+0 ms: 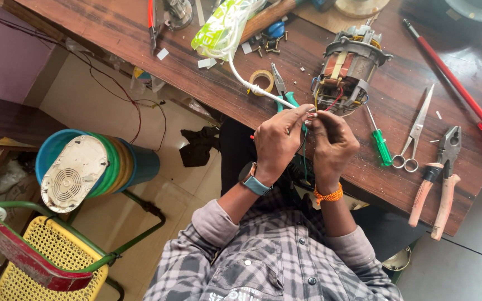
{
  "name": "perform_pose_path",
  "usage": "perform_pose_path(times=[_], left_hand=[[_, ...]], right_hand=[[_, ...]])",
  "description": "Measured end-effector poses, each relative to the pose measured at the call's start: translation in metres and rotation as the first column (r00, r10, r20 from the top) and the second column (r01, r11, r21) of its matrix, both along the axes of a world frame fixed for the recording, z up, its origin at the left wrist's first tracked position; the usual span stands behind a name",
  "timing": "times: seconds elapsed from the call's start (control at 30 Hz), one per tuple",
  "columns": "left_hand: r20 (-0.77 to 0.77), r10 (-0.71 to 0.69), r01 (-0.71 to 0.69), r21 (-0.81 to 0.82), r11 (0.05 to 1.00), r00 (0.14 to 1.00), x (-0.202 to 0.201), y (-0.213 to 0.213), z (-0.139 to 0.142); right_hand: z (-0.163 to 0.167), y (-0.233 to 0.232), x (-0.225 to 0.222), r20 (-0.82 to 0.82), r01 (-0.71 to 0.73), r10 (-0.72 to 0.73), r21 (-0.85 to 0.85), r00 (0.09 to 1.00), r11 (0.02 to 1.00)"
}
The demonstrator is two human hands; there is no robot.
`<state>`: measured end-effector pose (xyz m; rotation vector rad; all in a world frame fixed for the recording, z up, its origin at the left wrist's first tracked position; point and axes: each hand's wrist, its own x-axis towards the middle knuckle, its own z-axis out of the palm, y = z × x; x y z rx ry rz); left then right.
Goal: The person sits at a workbench rewiring an electric motor. They strip insulation from the motor's colored lead wires by hand, twist the bare ends together, cut a wire with scissors, and wrap the connections with tape, repositioning the motor on the bench as they work.
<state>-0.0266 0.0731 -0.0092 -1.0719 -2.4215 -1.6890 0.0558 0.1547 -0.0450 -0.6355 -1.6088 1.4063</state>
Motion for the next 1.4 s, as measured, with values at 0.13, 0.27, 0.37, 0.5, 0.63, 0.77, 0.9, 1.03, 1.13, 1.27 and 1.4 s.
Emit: perform_pose_path(times=[0.13,0.27,0.37,0.5,0.63,0.77,0.9,1.03,1.13,1.27,1.4], left_hand=[[-0.170,0.001,-0.022,-0.119,0.993,0.985,-0.001,0.000,-0.001],[-0.265,-0.010,-0.046,-0.204,0.978,0.964,-0.001,0.001,-0.005],[-0.274,-0.007,-0.056,-0.221,0.974,0.962,-0.001,0.004,-0.008],[-0.341,-0.024,-0.047,-0.198,0.979,0.940,-0.002,0.002,-0.010],[-0.357,-0.026,-0.037,-0.168,0.985,0.934,-0.002,0.002,-0.010],[-0.339,-0.029,-0.037,-0.188,0.981,0.940,-0.002,0.004,-0.013],[-0.317,-0.034,-0.034,-0.207,0.978,0.948,-0.001,0.006,-0.017],[-0.366,-0.029,-0.044,-0.189,0.981,0.930,-0.002,0.005,-0.020],[-0.364,-0.027,-0.043,-0.181,0.983,0.931,-0.002,0.004,-0.021],[-0.357,-0.027,-0.035,-0.165,0.986,0.934,-0.002,0.004,-0.021],[-0.335,-0.027,-0.027,-0.155,0.988,0.942,-0.001,0.002,-0.020]], right_hand=[[-0.002,0.001,0.001,-0.072,0.030,-0.038,-0.111,0.997,0.993],[-0.004,0.003,0.002,-0.142,-0.030,0.003,-0.186,0.990,0.982],[-0.005,0.004,0.004,-0.127,-0.040,0.016,-0.188,0.992,0.981],[-0.004,0.002,0.004,-0.060,-0.013,0.006,-0.110,0.998,0.994],[-0.003,-0.001,0.004,-0.007,0.008,-0.008,-0.024,1.000,1.000],[-0.003,-0.003,0.003,-0.004,0.016,-0.016,0.008,1.000,1.000],[-0.003,-0.003,0.003,0.001,0.022,-0.022,0.001,1.000,1.000],[-0.003,-0.002,0.003,-0.019,0.014,-0.015,-0.038,1.000,0.999],[-0.003,-0.003,0.002,-0.011,0.016,-0.016,-0.026,1.000,1.000],[-0.001,-0.003,0.002,-0.003,0.014,-0.014,-0.007,1.000,1.000],[0.001,-0.003,0.002,0.014,-0.002,0.002,-0.019,1.000,1.000]])
